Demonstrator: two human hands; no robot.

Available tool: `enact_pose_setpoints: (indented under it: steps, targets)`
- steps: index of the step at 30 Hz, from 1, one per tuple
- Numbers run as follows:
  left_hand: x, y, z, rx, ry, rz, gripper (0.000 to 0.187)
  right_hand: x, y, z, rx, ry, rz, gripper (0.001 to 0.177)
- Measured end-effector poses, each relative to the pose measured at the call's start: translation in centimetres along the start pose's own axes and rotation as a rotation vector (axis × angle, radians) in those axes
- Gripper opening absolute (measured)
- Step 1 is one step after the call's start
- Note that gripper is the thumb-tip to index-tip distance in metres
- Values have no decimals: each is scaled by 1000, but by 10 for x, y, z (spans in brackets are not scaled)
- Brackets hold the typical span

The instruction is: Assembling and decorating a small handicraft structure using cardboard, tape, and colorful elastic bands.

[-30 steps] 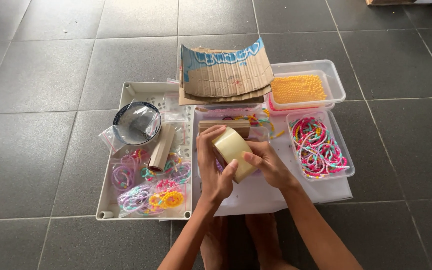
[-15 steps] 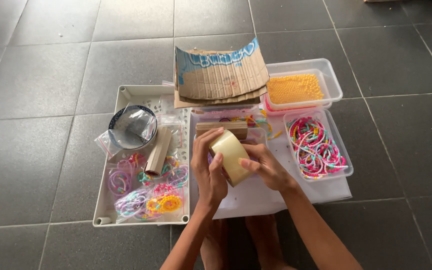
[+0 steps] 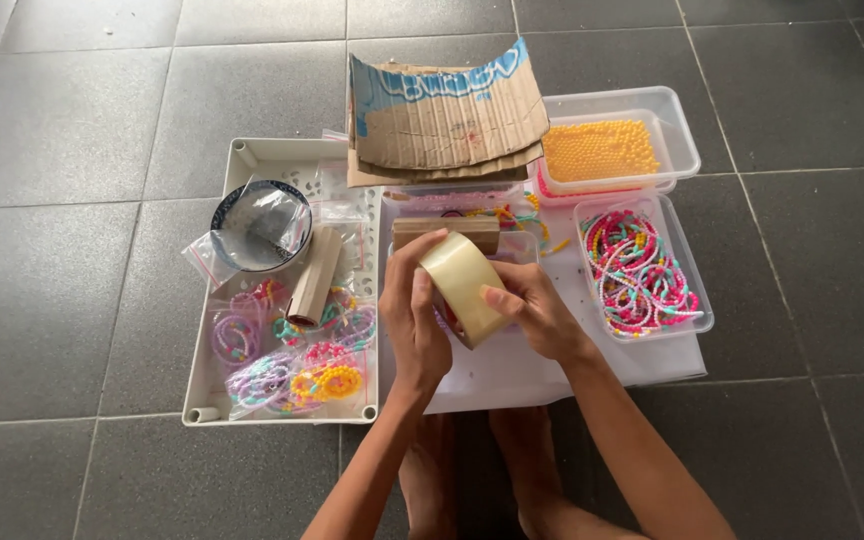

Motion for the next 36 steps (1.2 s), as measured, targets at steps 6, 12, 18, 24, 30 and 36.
enact_pose_setpoints:
  steps: [6,12,18,24,30,36]
  targets:
    - [9,4,-3,107,18,-83,82,-4,0,-1,-16,4,-16,43]
    - [1,6,-13,181,-105,-228,88,-13,0,2,32,-76,-5,36]
    - [2,7,-16,197,-160,-266,94,-7,-1,2,-4,-163,-31,38]
    - [-1,7,-16,198,-166,-280,89,-24,6,0,-62,-114,-105,40]
    - [-3,7,-16,191,-161,-297,86,-46,13,-2,-107,-187,-228,34]
    - [-1,7,-15,192,-143,-299,86,-49,12,1,-105,-247,-299,34]
Point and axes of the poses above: each hand's wrist, its own y-axis away from the middle knuckle, its own z-axis out of the back of the hand, x = y × z, the point moved 5 cm from there along -y, towards the middle knuckle, and after that the axes turned 10 degrees about y, right-handed, at the moved point
